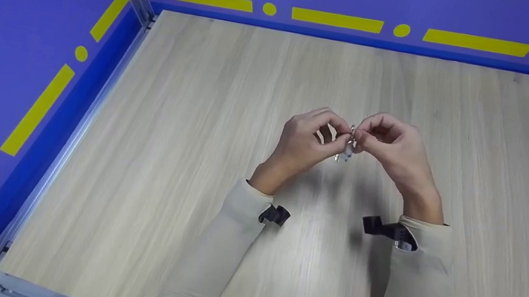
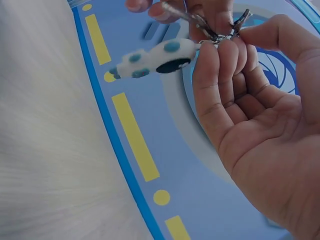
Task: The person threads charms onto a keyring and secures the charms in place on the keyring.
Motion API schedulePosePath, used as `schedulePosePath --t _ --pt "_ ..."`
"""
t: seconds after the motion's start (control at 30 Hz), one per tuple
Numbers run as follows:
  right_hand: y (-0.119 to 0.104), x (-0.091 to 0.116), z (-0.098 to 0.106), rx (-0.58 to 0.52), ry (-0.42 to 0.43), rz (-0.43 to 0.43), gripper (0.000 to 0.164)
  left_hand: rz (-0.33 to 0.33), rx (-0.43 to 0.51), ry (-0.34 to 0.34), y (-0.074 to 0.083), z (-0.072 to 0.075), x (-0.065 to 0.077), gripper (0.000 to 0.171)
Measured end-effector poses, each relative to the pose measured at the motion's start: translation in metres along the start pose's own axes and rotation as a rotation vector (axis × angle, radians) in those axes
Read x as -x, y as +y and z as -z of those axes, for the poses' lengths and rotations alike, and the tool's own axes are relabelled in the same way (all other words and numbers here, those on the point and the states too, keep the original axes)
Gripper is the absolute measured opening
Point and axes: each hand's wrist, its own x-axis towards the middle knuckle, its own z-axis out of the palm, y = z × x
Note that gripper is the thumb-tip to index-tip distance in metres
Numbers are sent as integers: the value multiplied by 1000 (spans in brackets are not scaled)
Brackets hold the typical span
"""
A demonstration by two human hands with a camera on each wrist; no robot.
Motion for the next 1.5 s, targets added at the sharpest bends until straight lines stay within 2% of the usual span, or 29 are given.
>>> schedulePosePath --t 0.2,0.37,0.53,0.7,0.83,1.0,1.27,1.5 --pt "-1 0 -1 71 -4 6 5 54 -13 -6 1 1 0 6" --pt "0 0 0 -9 9 -7 6 12 17 -7 2 1 1 7" --pt "0 1 1 -62 5 -9 10 -42 -2 -5 1 0 1 9" --pt "0 2 3 11 0 16 10 -20 -13 1 0 0 1 9" --pt "-1 1 3 87 -9 35 4 3 -34 1 1 1 0 8" --pt "-2 1 2 125 -18 44 3 -14 -48 15 1 2 0 8" --pt "-3 2 1 -33 -29 1 7 -75 20 27 2 1 -1 9" --pt "-3 3 3 -44 -8 6 4 -112 17 58 2 0 -1 9"
